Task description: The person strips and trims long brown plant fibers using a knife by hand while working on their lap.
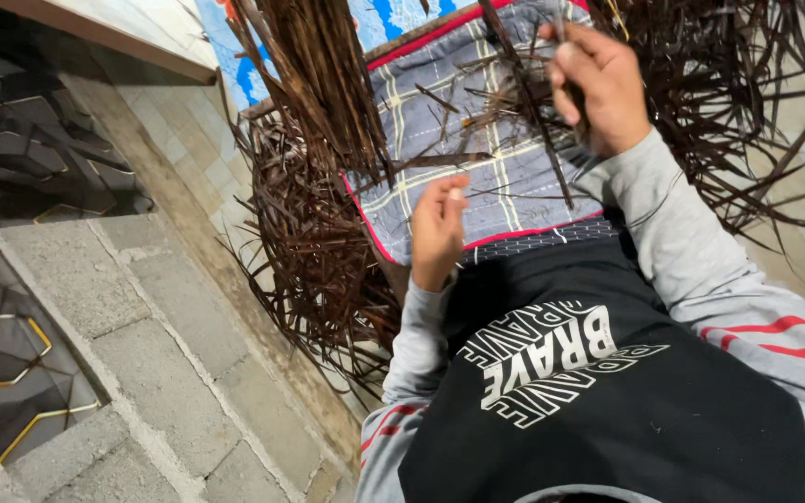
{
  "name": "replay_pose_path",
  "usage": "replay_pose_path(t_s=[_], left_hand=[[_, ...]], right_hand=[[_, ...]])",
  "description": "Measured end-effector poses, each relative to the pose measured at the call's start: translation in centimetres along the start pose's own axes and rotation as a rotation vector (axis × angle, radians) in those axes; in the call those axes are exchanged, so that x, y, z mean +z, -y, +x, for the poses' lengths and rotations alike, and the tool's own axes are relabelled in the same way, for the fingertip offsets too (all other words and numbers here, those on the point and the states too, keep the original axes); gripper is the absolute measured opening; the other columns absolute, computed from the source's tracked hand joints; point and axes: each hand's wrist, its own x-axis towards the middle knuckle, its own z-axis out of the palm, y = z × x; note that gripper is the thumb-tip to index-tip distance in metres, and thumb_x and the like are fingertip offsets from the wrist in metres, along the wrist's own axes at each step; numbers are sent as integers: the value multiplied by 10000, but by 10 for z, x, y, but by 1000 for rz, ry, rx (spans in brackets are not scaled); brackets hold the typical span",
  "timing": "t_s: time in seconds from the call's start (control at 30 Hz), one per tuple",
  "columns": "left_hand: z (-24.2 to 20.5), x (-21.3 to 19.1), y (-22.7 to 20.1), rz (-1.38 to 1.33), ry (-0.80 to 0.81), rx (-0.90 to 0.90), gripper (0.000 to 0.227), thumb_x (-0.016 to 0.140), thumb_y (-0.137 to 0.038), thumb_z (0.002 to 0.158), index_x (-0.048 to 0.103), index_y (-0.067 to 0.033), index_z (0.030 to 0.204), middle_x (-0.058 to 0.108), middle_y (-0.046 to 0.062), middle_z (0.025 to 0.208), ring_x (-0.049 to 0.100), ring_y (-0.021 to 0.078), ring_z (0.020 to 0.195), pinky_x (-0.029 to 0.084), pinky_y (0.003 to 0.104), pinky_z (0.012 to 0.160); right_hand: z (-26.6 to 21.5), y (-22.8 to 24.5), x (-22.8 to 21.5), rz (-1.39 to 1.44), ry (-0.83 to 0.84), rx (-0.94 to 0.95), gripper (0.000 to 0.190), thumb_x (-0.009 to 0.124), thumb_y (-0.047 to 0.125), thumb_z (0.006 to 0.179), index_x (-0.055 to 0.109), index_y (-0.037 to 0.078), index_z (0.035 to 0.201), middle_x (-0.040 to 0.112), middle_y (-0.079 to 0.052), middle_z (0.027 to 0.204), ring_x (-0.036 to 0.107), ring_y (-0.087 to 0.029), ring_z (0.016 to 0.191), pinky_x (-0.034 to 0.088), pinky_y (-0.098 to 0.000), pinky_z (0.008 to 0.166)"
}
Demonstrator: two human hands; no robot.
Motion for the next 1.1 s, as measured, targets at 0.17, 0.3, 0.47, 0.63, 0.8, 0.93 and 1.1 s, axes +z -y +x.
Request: replay_pose_path(t_s=[0.17, 0.3, 0.47, 0.63, 0.8, 0.93, 1.1], left_hand=[[15, 9, -12, -53, 12, 65, 319, 487, -33, 1071, 583, -57, 1374, 607, 89, 855, 556, 157, 771, 489, 280, 714], [33, 21, 26, -153, 10, 64, 251, 466, -53, 1078, 582, -47, 1301, 577, 61, 818, 564, 117, 729, 453, 238, 665], [11, 7, 10, -359, 109, -96, 234, 479, -80, 1093, 597, -39, 1291, 576, 45, 789, 421, 8, 497, 347, 148, 423], [7, 4, 17, -483, 177, -195, 250, 460, -71, 1097, 557, 0, 1316, 542, 65, 782, 375, -12, 442, 297, 137, 349], [20, 7, -12, -420, 120, -283, 199, 533, -182, 1074, 566, -75, 1238, 546, 31, 831, 307, 26, 520, 188, 192, 444], [19, 5, 9, -479, 170, -221, 200, 574, -280, 1077, 529, -123, 1193, 531, 32, 817, 296, -6, 502, 156, 181, 425], [7, -12, 18, -420, 194, -295, 320, 620, -254, 1053, 610, -31, 1282, 566, 60, 814, 288, 16, 500, 174, 186, 434]], right_hand=[[-39, 6, 43, -104, 189, 86, 463, 563, 110, 1074, 494, -7, 1516, 581, -102, 727, 506, -127, 370, 368, -240, 319], [-59, -15, 75, 89, 358, 190, 569, 538, 47, 1038, 376, 24, 1583, 567, -107, 690, 505, -121, 317, 379, -209, 283], [-43, 3, 60, 6, 211, 186, 296, 562, 146, 1059, 582, -4, 1313, 584, -74, 682, 501, -91, 329, 369, -209, 285], [-15, 6, 41, 14, 60, 74, 296, 550, 142, 1104, 607, 57, 1382, 542, -122, 751, 488, -153, 344, 353, -240, 320], [-49, 10, 78, -97, 288, 341, 541, 579, 216, 1027, 422, 133, 1538, 647, 25, 724, 449, -55, 353, 308, -196, 285], [-57, 5, 78, -106, 363, 362, 570, 604, 210, 1011, 495, 94, 1558, 637, -45, 734, 440, -63, 358, 313, -186, 333], [-26, 29, 52, -136, 213, 181, 253, 610, 220, 1028, 625, 22, 1185, 524, 19, 629, 391, -57, 360, 251, -199, 352]])
